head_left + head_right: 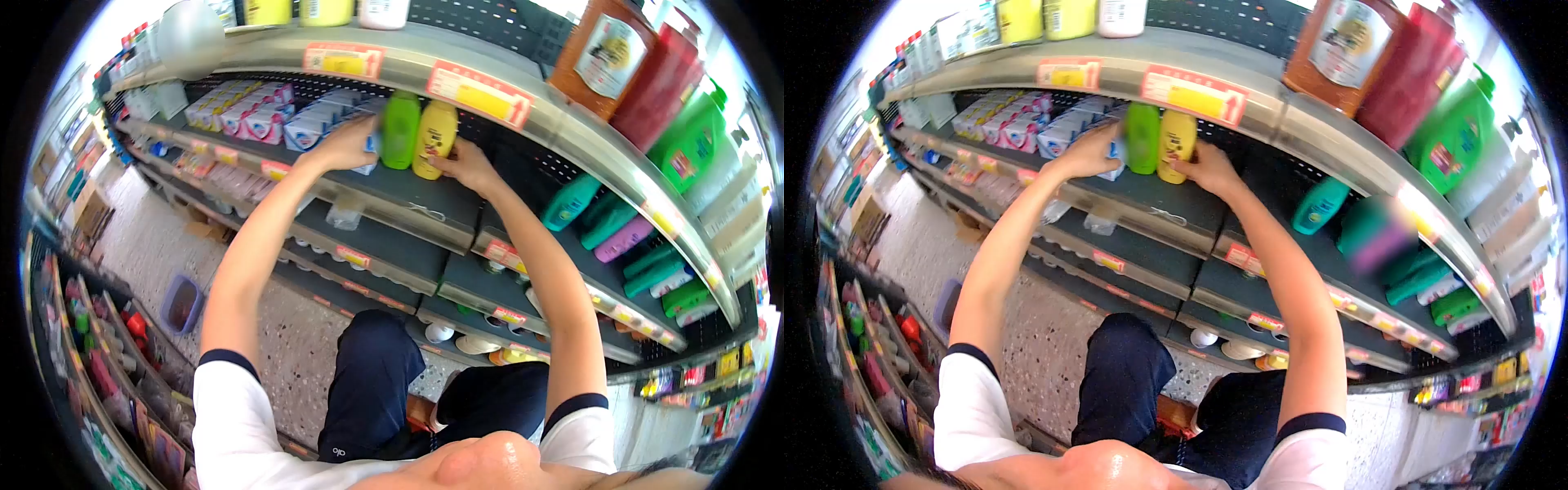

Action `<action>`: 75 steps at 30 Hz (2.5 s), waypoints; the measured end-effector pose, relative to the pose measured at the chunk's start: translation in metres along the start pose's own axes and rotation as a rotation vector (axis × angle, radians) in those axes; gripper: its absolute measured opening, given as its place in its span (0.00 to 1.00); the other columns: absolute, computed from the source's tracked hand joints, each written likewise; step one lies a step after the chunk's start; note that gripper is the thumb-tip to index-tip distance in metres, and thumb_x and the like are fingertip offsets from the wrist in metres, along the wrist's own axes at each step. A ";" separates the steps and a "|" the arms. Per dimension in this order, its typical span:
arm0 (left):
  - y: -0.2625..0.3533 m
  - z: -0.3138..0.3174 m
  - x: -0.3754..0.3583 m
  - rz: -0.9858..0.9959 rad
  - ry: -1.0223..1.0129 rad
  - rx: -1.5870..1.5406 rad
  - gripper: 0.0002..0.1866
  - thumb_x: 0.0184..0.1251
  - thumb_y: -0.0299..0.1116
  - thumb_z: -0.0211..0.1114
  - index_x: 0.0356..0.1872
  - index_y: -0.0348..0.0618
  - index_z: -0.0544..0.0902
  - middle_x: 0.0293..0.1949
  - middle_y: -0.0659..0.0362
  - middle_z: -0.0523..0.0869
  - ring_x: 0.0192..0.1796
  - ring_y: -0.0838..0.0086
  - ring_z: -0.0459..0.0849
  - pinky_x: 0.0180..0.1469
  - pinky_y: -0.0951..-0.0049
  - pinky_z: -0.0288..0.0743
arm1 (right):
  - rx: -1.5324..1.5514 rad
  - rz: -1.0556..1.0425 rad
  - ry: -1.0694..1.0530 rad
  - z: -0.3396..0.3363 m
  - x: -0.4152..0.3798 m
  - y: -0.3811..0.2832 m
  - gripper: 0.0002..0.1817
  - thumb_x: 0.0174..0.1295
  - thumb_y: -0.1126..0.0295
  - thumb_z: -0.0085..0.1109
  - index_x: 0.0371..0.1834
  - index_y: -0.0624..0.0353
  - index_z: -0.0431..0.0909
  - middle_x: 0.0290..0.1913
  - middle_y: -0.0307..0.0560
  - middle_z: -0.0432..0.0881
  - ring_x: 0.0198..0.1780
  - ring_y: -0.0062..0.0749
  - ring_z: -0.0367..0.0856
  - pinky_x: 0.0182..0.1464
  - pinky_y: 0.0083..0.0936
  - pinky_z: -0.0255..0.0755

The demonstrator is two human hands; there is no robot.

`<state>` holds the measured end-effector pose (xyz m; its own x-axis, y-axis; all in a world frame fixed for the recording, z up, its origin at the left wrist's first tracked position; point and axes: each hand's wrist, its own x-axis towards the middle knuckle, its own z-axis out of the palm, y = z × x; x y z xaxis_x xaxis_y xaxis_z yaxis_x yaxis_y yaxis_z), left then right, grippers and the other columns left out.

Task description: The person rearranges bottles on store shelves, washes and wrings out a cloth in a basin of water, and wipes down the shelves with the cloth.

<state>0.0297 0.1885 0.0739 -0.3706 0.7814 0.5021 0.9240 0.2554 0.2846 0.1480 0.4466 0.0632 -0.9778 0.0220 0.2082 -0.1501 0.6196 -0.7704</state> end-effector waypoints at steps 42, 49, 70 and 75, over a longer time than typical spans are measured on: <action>0.202 0.115 -0.044 -0.186 0.779 -0.473 0.12 0.62 0.22 0.63 0.48 0.39 0.80 0.50 0.50 0.81 0.55 0.57 0.80 0.59 0.63 0.71 | -0.381 0.198 0.938 -0.223 -0.285 0.082 0.19 0.57 0.70 0.71 0.49 0.64 0.76 0.40 0.43 0.84 0.40 0.23 0.79 0.45 0.23 0.74; 0.188 0.109 -0.053 -0.213 0.822 -0.492 0.11 0.64 0.24 0.64 0.47 0.38 0.80 0.48 0.52 0.82 0.54 0.61 0.81 0.59 0.66 0.71 | -0.246 -0.017 0.917 -0.145 -0.295 -0.011 0.20 0.54 0.75 0.72 0.50 0.67 0.76 0.44 0.46 0.85 0.43 0.25 0.82 0.47 0.25 0.76; 0.181 0.105 -0.061 -0.214 0.772 -0.525 0.11 0.63 0.25 0.64 0.46 0.40 0.81 0.49 0.48 0.83 0.55 0.56 0.81 0.58 0.64 0.72 | -0.320 -0.247 0.448 -0.027 -0.109 -0.060 0.26 0.49 0.65 0.76 0.50 0.61 0.79 0.42 0.51 0.86 0.41 0.34 0.86 0.41 0.26 0.77; 0.176 0.103 -0.064 -0.206 0.781 -0.534 0.11 0.63 0.25 0.64 0.46 0.40 0.81 0.49 0.49 0.83 0.54 0.56 0.81 0.57 0.64 0.72 | -0.032 -0.112 0.417 -0.027 -0.070 -0.027 0.23 0.51 0.66 0.76 0.47 0.63 0.79 0.39 0.49 0.87 0.39 0.24 0.84 0.43 0.25 0.78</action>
<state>0.2254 0.2418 0.0077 -0.6566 0.1020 0.7473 0.7408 -0.0984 0.6644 0.2248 0.4497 0.0853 -0.8118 0.2644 0.5206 -0.2409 0.6604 -0.7112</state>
